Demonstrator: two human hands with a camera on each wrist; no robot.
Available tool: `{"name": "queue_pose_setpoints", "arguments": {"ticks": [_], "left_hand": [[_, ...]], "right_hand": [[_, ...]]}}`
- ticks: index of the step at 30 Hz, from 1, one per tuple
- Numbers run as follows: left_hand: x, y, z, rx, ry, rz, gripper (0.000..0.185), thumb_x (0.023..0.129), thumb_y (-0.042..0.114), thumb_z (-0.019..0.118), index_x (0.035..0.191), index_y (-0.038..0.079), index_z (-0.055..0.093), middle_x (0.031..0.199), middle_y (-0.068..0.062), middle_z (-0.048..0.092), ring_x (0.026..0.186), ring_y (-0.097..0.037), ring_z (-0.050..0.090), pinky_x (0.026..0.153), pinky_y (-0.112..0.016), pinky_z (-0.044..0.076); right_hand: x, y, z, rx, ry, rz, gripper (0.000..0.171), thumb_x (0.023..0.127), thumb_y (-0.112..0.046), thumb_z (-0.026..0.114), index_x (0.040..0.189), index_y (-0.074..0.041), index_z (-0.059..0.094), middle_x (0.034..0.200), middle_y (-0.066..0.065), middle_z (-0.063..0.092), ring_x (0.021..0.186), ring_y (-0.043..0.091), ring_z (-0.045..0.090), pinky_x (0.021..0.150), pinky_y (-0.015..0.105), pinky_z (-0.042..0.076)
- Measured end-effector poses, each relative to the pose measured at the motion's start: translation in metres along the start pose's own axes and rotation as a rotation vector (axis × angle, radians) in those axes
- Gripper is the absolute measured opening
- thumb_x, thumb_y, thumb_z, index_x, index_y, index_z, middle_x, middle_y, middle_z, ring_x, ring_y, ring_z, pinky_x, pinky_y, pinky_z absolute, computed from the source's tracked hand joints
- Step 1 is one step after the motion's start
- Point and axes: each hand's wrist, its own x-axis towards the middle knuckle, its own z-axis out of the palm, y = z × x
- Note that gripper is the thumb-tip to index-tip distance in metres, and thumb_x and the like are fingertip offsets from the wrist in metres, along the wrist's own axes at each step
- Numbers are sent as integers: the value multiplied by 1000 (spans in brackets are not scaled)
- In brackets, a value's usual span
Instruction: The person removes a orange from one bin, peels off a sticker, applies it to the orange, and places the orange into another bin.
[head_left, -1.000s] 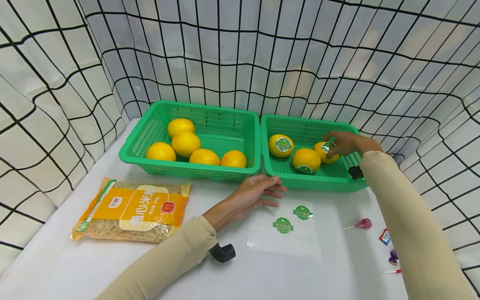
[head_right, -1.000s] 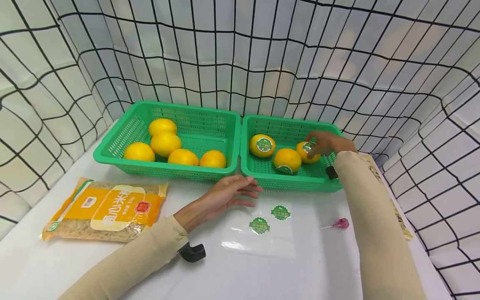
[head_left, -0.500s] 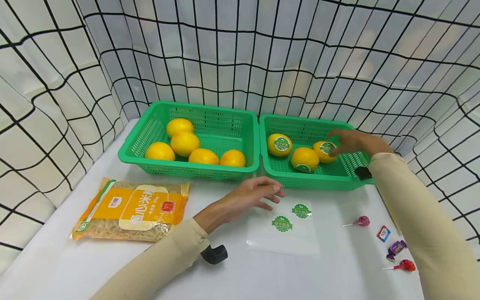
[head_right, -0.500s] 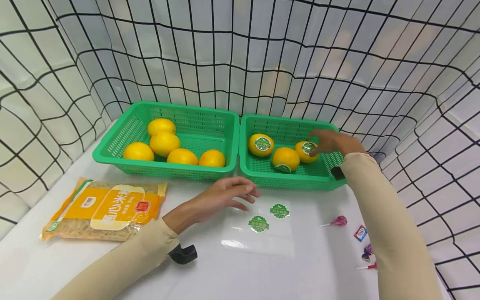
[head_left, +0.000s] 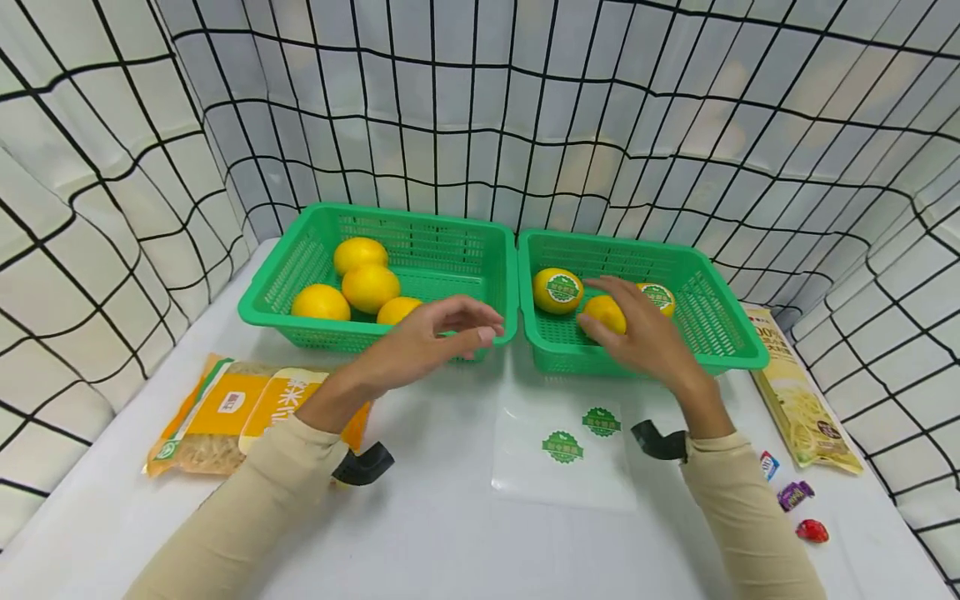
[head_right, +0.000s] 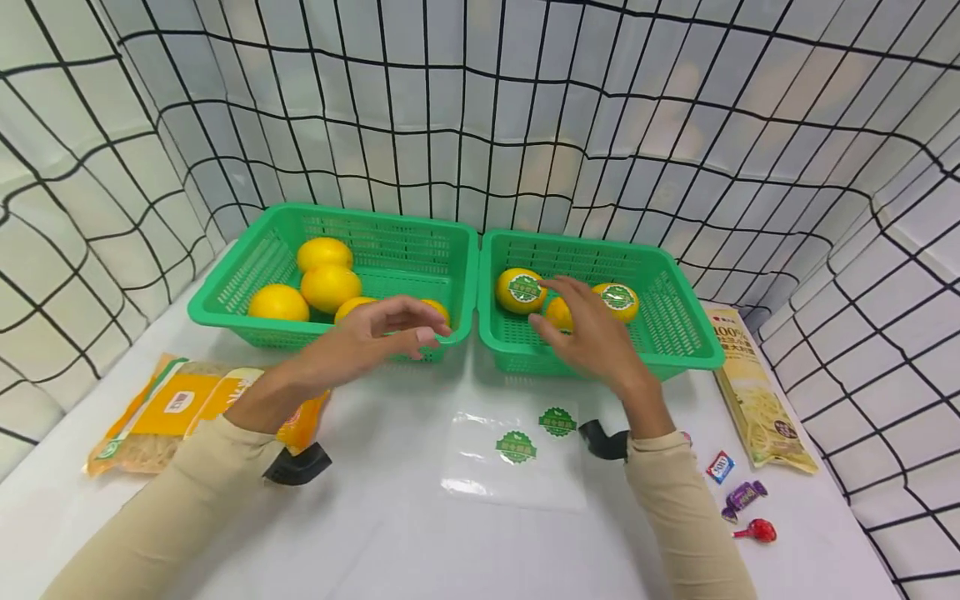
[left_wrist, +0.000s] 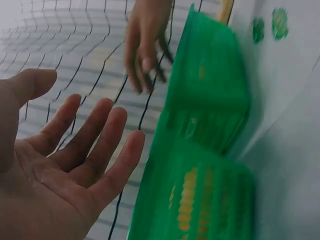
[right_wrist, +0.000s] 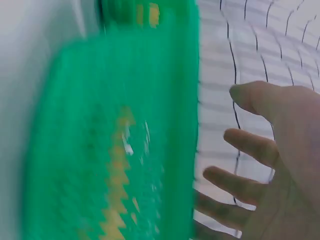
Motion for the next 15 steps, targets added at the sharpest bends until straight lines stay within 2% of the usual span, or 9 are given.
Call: {"name": "queue_pose_setpoints", "arguments": {"ticks": [5,9,12,15], "left_hand": [[4,-2,-36,86,91,9,41,106,39,66,140,17,61,143,-2,64,131,-21,58,111,-52,49],[9,-6,-69,191,128,-12,44,106,43,66,144,21,60,146,0,62,136,-21,53,114,-56,44],[14,-6,-92,256,122,-57,49,106,44,65,149,22,56,151,-2,57,143,-25,47,120,-60,37],[18,-5,-114,306,94,-130,55,106,43,64,155,21,50,160,-7,49,150,-32,40,123,-66,29]], "right_hand": [[-7,-23,35,-31,39,-25,61,106,-49,62,159,-22,47,170,11,36,155,39,36,112,73,41],[-2,-38,51,-67,51,-64,60,106,-50,62,158,-24,49,169,11,38,154,37,38,116,69,41],[3,-48,59,-80,54,-84,59,106,-51,62,158,-25,51,169,11,39,154,37,38,118,67,39],[9,-56,65,-87,59,-98,58,105,-51,61,156,-25,53,168,12,40,155,39,37,118,68,38]]}}
